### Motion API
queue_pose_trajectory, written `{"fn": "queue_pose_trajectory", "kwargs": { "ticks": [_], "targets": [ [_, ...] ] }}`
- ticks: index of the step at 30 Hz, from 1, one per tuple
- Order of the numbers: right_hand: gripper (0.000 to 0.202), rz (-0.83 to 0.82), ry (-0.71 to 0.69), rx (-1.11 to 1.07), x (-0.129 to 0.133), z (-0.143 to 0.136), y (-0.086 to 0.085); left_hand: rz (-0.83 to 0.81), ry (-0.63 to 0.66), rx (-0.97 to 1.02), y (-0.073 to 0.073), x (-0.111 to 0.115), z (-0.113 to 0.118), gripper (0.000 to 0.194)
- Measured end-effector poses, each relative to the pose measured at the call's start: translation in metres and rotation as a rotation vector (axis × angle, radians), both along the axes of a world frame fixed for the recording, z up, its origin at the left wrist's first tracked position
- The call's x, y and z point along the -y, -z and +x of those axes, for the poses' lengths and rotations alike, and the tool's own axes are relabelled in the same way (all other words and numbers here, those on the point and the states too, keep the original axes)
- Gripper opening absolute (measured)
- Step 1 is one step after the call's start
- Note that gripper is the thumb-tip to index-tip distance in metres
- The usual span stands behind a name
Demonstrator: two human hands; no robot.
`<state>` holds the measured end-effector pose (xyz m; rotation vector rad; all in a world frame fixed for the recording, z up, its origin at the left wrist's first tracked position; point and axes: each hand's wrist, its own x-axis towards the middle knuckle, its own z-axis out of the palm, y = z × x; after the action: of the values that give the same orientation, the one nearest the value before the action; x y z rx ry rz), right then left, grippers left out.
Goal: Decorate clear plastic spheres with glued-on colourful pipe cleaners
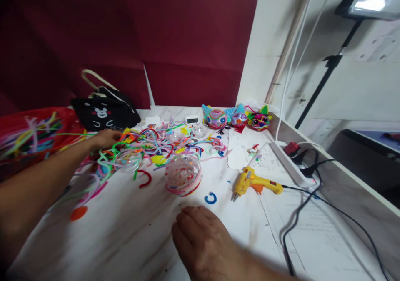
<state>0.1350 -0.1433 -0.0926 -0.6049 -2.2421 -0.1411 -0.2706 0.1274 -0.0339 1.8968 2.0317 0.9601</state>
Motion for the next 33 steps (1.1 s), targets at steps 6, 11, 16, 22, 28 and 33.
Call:
{"fn": "queue_pose_trajectory", "kwargs": {
  "ticks": [6, 11, 16, 22, 28, 33],
  "targets": [
    [0.022, -0.022, 0.010, 0.017, 0.000, 0.000, -0.004, -0.326, -0.103, -0.244, -0.019, 0.001, 0.004, 0.035],
    [0.021, -0.025, -0.007, -0.002, 0.000, 0.000, -0.006, -0.311, -0.111, -0.344, -0.040, -0.001, 0.008, 0.034],
    [0.020, -0.003, -0.029, -0.025, -0.003, -0.002, -0.003, -0.223, -0.053, -0.363, -0.058, -0.007, 0.017, 0.032],
    [0.018, 0.010, -0.040, 0.008, -0.009, -0.004, -0.001, -0.129, 0.023, -0.316, -0.066, -0.021, 0.024, 0.027],
    [0.016, -0.024, -0.015, 0.100, -0.011, -0.002, 0.003, -0.087, 0.069, -0.198, -0.069, -0.036, 0.028, 0.027],
    [0.014, -0.015, -0.031, 0.117, -0.011, -0.002, 0.005, -0.031, 0.057, -0.098, -0.076, -0.036, 0.031, 0.029]
  ]
}}
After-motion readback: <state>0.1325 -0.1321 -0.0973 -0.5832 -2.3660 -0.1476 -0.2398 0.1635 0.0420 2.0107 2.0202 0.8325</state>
